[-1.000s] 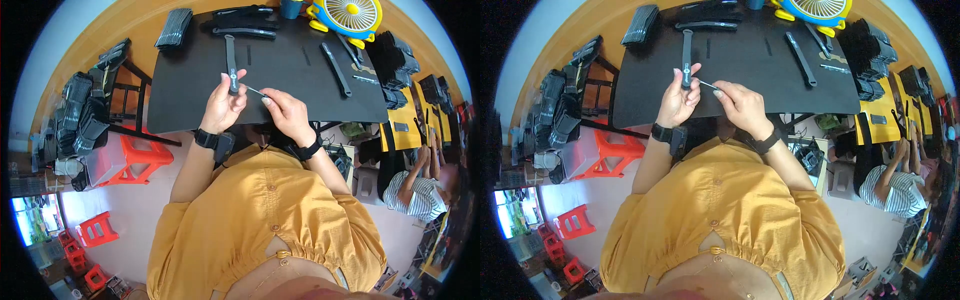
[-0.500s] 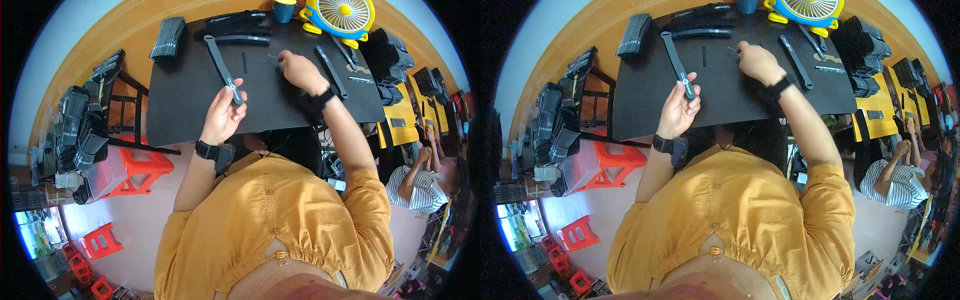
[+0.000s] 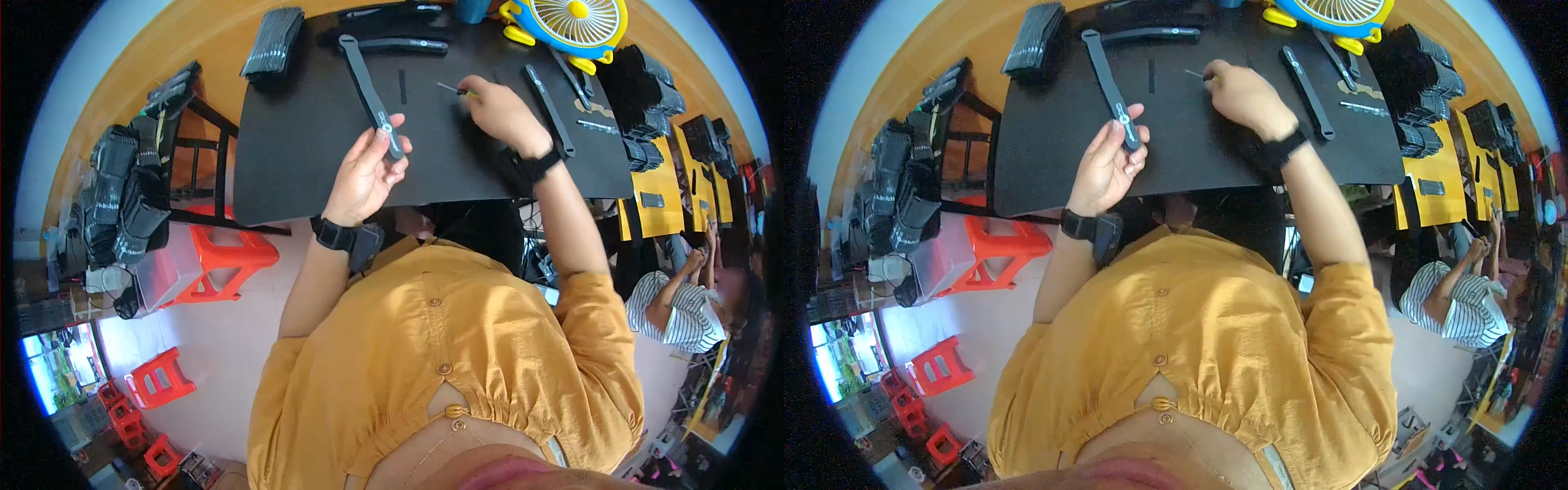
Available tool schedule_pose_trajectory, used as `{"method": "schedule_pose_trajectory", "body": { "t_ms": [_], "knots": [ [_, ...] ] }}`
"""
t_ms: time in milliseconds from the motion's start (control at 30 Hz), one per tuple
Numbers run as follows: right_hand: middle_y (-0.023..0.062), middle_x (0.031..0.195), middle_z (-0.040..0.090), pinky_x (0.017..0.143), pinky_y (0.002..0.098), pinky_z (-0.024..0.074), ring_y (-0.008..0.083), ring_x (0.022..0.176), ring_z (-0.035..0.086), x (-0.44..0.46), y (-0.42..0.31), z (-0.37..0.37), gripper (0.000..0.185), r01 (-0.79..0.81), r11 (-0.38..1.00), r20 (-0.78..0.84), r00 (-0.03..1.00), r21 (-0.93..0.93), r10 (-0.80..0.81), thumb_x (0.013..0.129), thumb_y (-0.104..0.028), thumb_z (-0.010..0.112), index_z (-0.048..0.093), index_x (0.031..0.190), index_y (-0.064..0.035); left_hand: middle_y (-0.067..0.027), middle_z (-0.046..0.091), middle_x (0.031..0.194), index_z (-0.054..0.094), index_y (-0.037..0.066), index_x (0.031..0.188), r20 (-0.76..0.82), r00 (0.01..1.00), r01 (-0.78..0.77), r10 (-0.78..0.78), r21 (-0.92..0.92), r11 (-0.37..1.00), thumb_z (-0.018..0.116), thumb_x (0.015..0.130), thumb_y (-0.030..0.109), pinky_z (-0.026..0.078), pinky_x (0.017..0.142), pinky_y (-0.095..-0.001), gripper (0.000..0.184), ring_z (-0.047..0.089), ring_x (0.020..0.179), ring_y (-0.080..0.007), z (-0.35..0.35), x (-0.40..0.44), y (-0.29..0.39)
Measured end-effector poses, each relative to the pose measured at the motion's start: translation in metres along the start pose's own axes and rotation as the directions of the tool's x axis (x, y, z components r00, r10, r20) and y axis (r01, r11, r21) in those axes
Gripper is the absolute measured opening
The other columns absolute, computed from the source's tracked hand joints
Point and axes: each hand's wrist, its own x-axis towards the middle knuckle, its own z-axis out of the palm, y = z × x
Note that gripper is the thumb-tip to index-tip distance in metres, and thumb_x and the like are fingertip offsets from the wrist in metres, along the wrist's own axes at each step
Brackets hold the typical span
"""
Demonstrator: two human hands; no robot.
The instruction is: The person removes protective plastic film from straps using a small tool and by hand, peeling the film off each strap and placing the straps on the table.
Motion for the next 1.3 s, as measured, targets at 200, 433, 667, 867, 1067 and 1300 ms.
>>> {"method": "schedule_pose_trajectory", "body": {
  "t_ms": [200,433,667,867,1067,1300],
  "knots": [
    [0.0125,0.095,0.070,0.076,0.0343,0.0520,0.0241,0.086,0.068,-0.085,-0.019,0.037,0.023,0.082,0.674,0.012,0.991,0.735,-0.133,0.097,-0.024,0.059,0.065,0.114,-0.0087,-0.0095,0.058,0.102,0.049,-0.002,0.132,0.010,1.000,0.028,-0.028,0.053,0.998,0.046,0.105,0.028,0.041,0.064,-0.0240,0.040,0.050,0.076,-0.0136,-0.004,0.004,-0.001],
    [0.0153,0.090,0.069,0.068,0.0372,0.0534,0.0319,0.081,0.068,-0.099,-0.032,0.043,0.022,0.264,0.750,-0.193,0.964,0.607,-0.183,0.099,-0.022,0.054,0.067,0.111,-0.0085,-0.0092,0.056,0.101,0.053,-0.001,0.123,-0.051,0.995,0.078,-0.081,-0.055,0.995,0.045,0.106,0.030,0.043,0.063,-0.0233,0.037,0.050,0.076,-0.0137,-0.005,0.001,0.004],
    [0.0154,0.091,0.068,0.067,0.0363,0.0542,0.0322,0.078,0.068,-0.086,-0.035,0.053,0.019,0.500,0.688,-0.352,0.864,0.525,-0.359,0.097,-0.018,0.058,0.068,0.108,-0.0055,-0.0083,0.054,0.101,0.053,0.000,0.121,0.044,0.994,0.112,-0.103,-0.333,0.936,0.044,0.105,0.036,0.044,0.063,-0.0225,0.041,0.051,0.076,-0.0121,-0.003,0.000,-0.008],
    [0.0147,0.092,0.069,0.067,0.0368,0.0544,0.0319,0.078,0.068,-0.087,-0.035,0.052,0.018,0.460,0.701,-0.296,0.888,0.546,-0.352,0.097,-0.017,0.058,0.068,0.106,-0.0057,-0.0085,0.054,0.100,0.053,0.000,0.121,0.030,0.998,0.056,-0.049,-0.371,0.927,0.044,0.105,0.038,0.045,0.065,-0.0240,0.042,0.053,0.077,-0.0133,-0.006,0.000,-0.009],
    [0.0150,0.093,0.069,0.068,0.0371,0.0546,0.0320,0.081,0.069,-0.087,-0.037,0.053,0.020,0.445,0.739,-0.289,0.895,0.507,-0.340,0.098,-0.018,0.056,0.067,0.108,-0.0059,-0.0086,0.055,0.100,0.054,0.001,0.121,0.023,0.998,0.067,-0.063,-0.389,0.919,0.044,0.105,0.038,0.046,0.066,-0.0248,0.042,0.054,0.078,-0.0141,-0.005,0.002,-0.009],
    [0.0144,0.093,0.069,0.069,0.0374,0.0548,0.0318,0.080,0.069,-0.089,-0.039,0.053,0.019,0.446,0.738,-0.307,0.893,0.506,-0.329,0.098,-0.017,0.056,0.068,0.108,-0.0063,-0.0088,0.055,0.100,0.054,0.000,0.121,0.019,0.997,0.070,-0.068,-0.397,0.915,0.045,0.104,0.037,0.047,0.068,-0.0253,0.042,0.054,0.079,-0.0141,-0.005,0.001,-0.008]
  ]
}}
